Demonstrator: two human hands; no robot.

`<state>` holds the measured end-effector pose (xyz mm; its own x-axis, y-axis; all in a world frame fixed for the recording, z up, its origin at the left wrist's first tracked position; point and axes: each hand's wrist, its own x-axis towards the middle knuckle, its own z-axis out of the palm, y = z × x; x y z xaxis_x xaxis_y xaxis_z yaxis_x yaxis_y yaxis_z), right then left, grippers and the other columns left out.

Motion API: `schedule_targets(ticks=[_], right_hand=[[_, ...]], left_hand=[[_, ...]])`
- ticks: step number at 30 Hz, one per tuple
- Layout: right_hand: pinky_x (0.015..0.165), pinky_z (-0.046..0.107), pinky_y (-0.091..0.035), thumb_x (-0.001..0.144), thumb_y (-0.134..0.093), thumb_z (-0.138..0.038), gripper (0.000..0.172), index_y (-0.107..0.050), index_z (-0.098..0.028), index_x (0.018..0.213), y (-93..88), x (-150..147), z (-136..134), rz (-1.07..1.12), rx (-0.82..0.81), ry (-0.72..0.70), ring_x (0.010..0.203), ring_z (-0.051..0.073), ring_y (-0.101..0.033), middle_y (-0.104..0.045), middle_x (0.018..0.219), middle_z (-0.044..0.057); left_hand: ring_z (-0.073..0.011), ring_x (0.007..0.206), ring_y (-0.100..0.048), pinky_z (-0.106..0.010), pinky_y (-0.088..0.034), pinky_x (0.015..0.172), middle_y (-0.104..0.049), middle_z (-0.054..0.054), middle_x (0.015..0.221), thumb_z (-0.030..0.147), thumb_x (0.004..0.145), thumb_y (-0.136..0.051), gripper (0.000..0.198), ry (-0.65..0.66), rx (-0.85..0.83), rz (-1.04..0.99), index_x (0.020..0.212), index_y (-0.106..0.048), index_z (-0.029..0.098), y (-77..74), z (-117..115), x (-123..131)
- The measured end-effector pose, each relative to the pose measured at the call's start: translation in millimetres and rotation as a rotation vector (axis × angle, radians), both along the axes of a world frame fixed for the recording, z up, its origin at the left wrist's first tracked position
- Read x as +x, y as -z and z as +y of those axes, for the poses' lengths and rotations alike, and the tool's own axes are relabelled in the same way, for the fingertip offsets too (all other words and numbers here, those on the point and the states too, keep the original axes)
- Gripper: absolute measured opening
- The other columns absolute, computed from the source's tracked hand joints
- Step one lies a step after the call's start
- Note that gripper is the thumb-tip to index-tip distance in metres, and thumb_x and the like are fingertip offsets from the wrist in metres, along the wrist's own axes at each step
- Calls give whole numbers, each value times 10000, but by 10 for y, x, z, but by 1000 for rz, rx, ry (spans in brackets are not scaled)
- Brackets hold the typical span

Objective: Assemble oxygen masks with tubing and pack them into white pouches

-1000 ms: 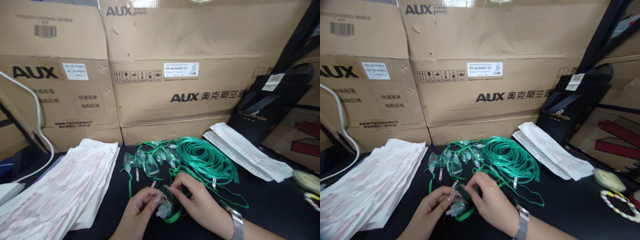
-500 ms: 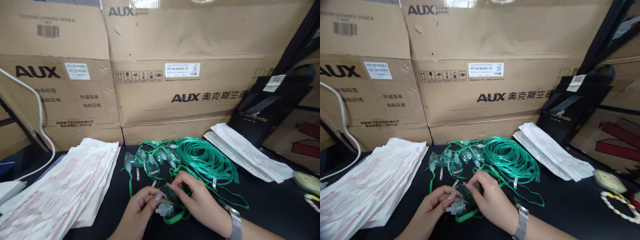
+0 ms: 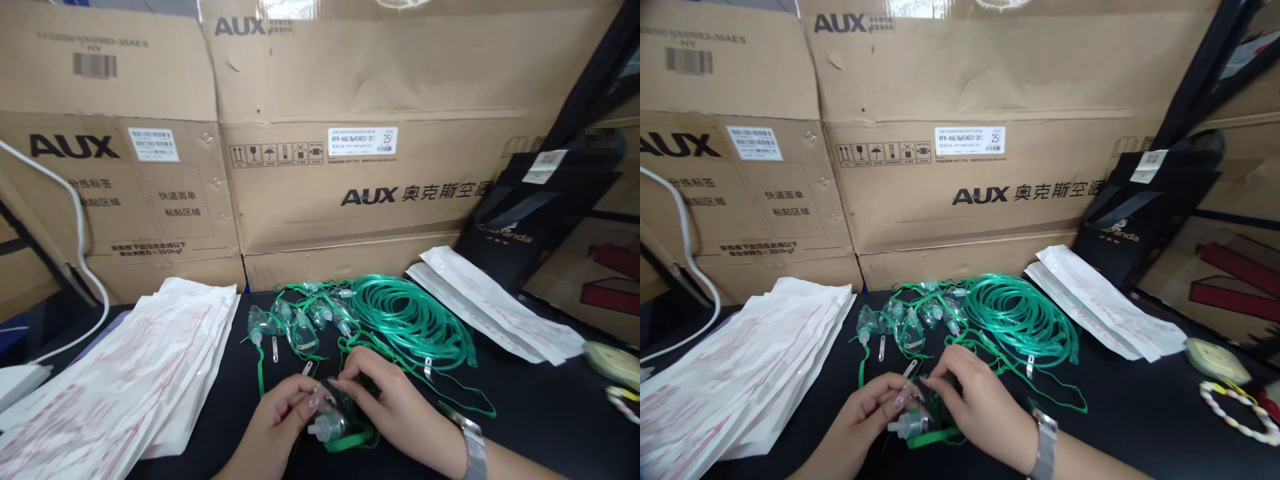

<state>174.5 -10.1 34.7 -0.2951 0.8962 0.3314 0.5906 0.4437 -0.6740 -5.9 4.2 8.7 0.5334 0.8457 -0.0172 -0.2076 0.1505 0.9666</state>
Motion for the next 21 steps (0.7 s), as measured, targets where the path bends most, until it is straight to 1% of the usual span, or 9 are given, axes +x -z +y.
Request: schedule_targets(ticks=[3,5,6,8,10,14,16,18,21], right_hand=[[686,266,-431,786,-591,-218,66,-533,-195,766,-22,10,68,137,-86,26,741,138,-518,-540,755,-3],[705,267,-436,726,-660,-245,155,-568,-192,840,-33,30,119,194,-157,19,768,139,-521,-548,794,-2],[703,268,-437,712,-673,-270,176,-589,-189,843,-36,41,140,202,-204,-8,768,139,-523,-551,801,0],[674,266,-438,716,-661,-324,157,-624,-178,761,-39,59,165,207,-314,-90,722,130,-526,-547,768,-3],[639,258,-434,716,-652,-355,195,-626,-166,675,-41,64,167,257,-403,-142,665,116,-523,-535,723,-12],[622,241,-420,654,-706,-338,193,-629,-162,667,-65,45,143,461,-501,-120,645,102,-528,-540,701,-27],[614,231,-403,639,-718,-326,192,-629,-157,650,-93,34,131,534,-560,-113,629,95,-520,-557,672,-30],[604,226,-384,627,-728,-318,195,-623,-155,611,-126,21,118,580,-602,-99,594,87,-497,-565,624,-37],[597,227,-370,620,-729,-303,200,-604,-161,557,-159,-14,85,668,-651,-75,564,90,-474,-548,565,-49]], left_hand=[[-164,706,-598,-248,-413,666,-694,-24,713,382,768,-589,213,2,-2,10,796,-650,180,-11,-12,-10],[-165,708,-599,-251,-414,668,-692,-26,716,384,771,-584,213,6,1,19,802,-645,182,0,-22,-18],[-164,705,-596,-250,-413,665,-688,-25,716,385,769,-587,213,10,10,29,799,-643,182,13,-27,-21],[-159,692,-585,-244,-409,650,-676,-22,714,388,764,-591,216,25,38,52,790,-643,180,46,-36,-25],[-148,665,-568,-233,-400,627,-657,-17,695,393,765,-586,225,23,71,81,779,-644,177,79,-46,-21],[-135,630,-545,-213,-385,594,-631,-4,653,384,762,-590,218,-69,111,116,747,-648,175,102,-64,-5],[-139,641,-553,-212,-393,601,-641,-7,662,375,759,-595,207,-89,116,120,734,-648,178,90,-68,-2],[-145,650,-565,-216,-403,609,-652,-12,674,374,765,-588,205,-69,119,129,741,-648,180,73,-66,-5],[-158,675,-577,-233,-415,636,-659,-20,697,394,772,-571,226,5,123,150,766,-650,182,60,-51,-9]])
